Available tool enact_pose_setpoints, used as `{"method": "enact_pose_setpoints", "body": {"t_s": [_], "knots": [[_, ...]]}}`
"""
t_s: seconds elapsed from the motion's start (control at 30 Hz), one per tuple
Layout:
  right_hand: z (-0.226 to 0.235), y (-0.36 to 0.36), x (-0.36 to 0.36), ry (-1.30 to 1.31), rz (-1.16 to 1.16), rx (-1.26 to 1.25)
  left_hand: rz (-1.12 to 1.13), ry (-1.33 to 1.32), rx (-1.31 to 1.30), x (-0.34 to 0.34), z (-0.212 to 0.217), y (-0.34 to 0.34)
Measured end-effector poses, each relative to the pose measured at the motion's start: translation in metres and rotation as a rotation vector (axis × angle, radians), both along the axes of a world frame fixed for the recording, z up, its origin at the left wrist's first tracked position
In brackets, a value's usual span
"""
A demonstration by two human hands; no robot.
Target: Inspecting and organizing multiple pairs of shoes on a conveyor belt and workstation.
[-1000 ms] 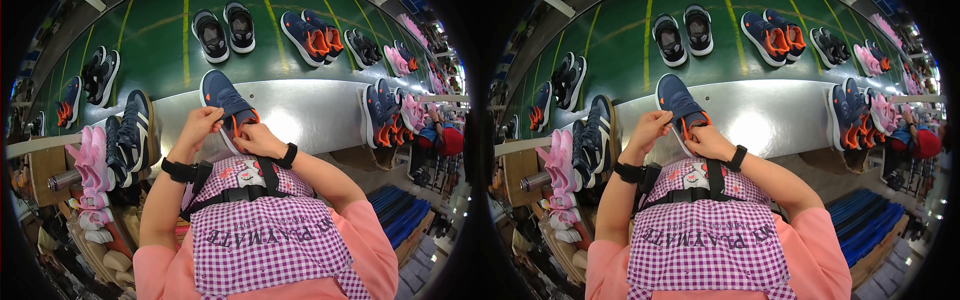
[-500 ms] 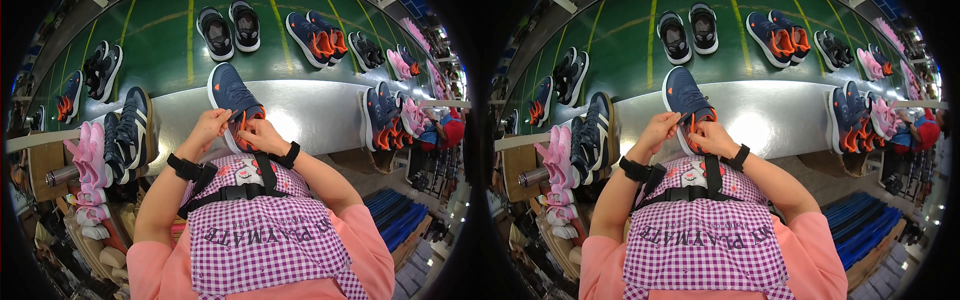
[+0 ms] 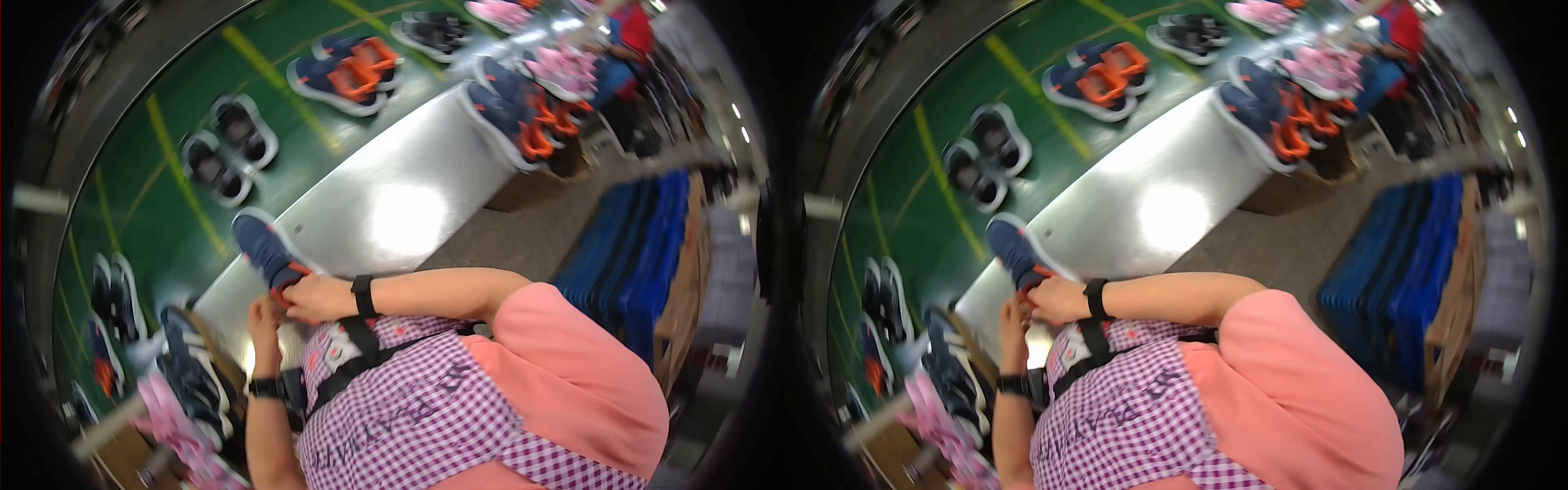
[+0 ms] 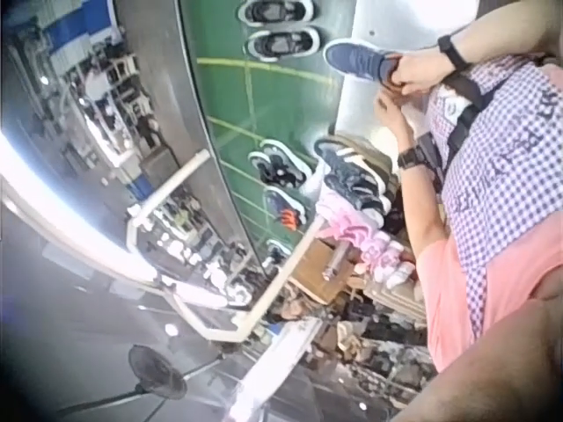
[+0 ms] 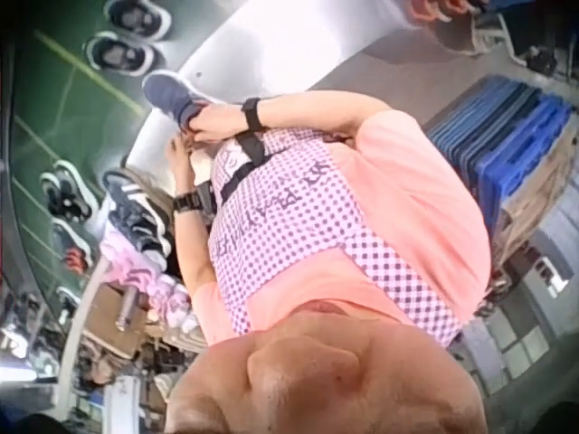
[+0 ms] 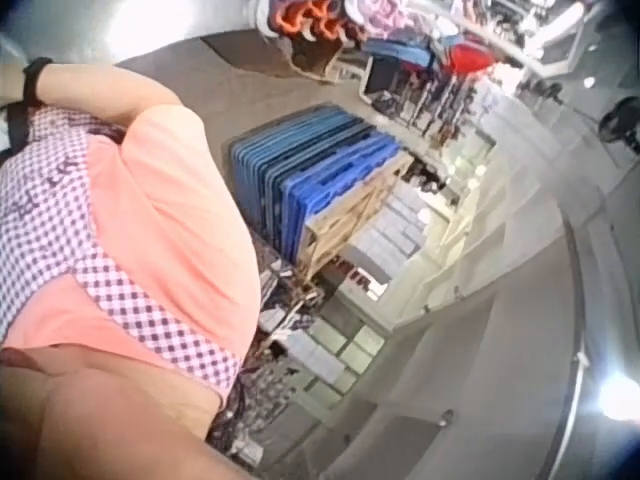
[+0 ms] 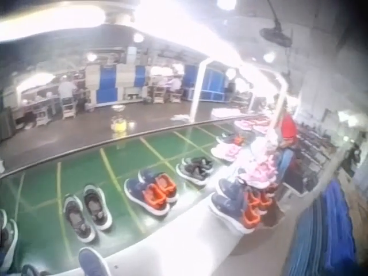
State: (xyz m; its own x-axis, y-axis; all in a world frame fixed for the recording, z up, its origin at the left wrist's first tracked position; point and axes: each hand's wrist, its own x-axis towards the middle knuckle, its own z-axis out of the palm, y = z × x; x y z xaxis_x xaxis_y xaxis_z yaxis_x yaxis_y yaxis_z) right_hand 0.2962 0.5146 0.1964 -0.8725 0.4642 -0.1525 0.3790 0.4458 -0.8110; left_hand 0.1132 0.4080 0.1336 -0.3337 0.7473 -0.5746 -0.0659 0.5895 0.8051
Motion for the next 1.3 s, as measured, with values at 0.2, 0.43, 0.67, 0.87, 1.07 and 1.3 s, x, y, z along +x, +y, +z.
{"method": "enact_pose_setpoints", "body": {"t_s": [0.2, 0.43, 0.67, 0.87, 1.07, 1.3], "knots": [[0.0, 0.08, 0.172, 0.185, -0.792, 0.087, -0.202, 0.643, 0.329, 0.041, 0.057, 0.039], [0.013, 0.135, 0.417, -0.712, -1.265, 0.945, -0.534, 0.843, 0.526, 0.069, 0.061, 0.067], [-0.01, 0.122, 0.366, -0.503, -0.711, 0.914, -0.404, 0.924, 0.496, 0.061, 0.058, 0.051], [-0.022, 0.05, 0.186, -0.094, -0.388, 0.7, -0.419, 1.115, 0.437, 0.014, 0.064, 0.043], [-0.031, 0.01, 0.068, 0.163, -0.02, 0.633, -0.632, 0.772, 0.638, 0.069, 0.122, 0.066], [0.009, 0.006, 0.069, 0.166, -0.317, 0.342, -0.577, 0.981, 0.693, 0.092, 0.086, 0.086]]}}
